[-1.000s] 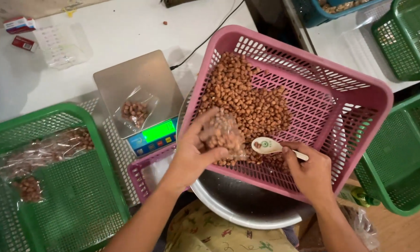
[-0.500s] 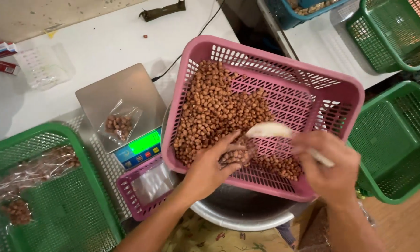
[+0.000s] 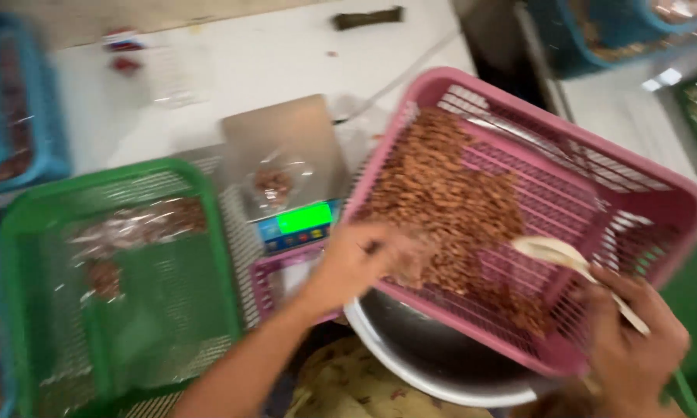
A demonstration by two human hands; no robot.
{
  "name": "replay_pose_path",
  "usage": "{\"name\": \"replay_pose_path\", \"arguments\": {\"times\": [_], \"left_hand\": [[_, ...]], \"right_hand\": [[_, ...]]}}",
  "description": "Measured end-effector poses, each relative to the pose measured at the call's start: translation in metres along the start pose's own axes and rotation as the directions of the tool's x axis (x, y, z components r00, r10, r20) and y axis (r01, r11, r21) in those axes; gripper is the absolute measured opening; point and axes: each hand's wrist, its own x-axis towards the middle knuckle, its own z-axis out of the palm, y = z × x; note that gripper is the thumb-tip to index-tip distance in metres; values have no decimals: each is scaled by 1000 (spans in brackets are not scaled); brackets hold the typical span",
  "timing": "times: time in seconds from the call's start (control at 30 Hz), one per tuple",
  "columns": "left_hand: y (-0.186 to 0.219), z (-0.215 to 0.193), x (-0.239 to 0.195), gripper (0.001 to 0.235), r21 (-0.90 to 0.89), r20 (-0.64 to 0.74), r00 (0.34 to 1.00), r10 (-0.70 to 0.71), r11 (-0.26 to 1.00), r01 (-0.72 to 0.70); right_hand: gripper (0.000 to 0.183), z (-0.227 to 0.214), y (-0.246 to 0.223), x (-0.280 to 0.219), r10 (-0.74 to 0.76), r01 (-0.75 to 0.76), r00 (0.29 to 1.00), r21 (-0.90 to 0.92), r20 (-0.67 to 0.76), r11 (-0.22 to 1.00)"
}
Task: Scooping peanuts into small plastic bags, weighing them on a digital scale, and organizing the finished bags into baskets.
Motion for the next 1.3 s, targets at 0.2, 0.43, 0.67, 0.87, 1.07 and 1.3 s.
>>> {"name": "replay_pose_path", "arguments": {"times": [0.2, 0.43, 0.67, 0.87, 1.07, 1.3], "left_hand": [[-38, -186, 53, 41, 783, -221, 970, 100, 611, 115], [-48, -208, 49, 22, 687, -269, 955, 127, 720, 98], [-8, -256, -55, 13, 864, -355, 715, 602, 504, 4], [25, -266, -178, 22, 653, -679, 665, -310, 157, 741], [-43, -256, -225, 22, 400, -822, 513, -249, 391, 829], [-134, -304, -244, 63, 587, -790, 582, 192, -38, 809]], "right_hand": [[18, 13, 33, -16, -33, 47, 994, -134, 100, 990], [19, 27, -5, -20, 2, 2, 987, -22, 159, 1000], [15, 34, 15, -28, 60, -50, 987, -71, 149, 996], [25, 45, -32, -25, 299, -266, 939, -190, 172, 945], [32, 49, -39, -23, 259, -221, 943, -190, 207, 957], [29, 47, -13, -27, 80, -71, 974, -53, 210, 996]]}}
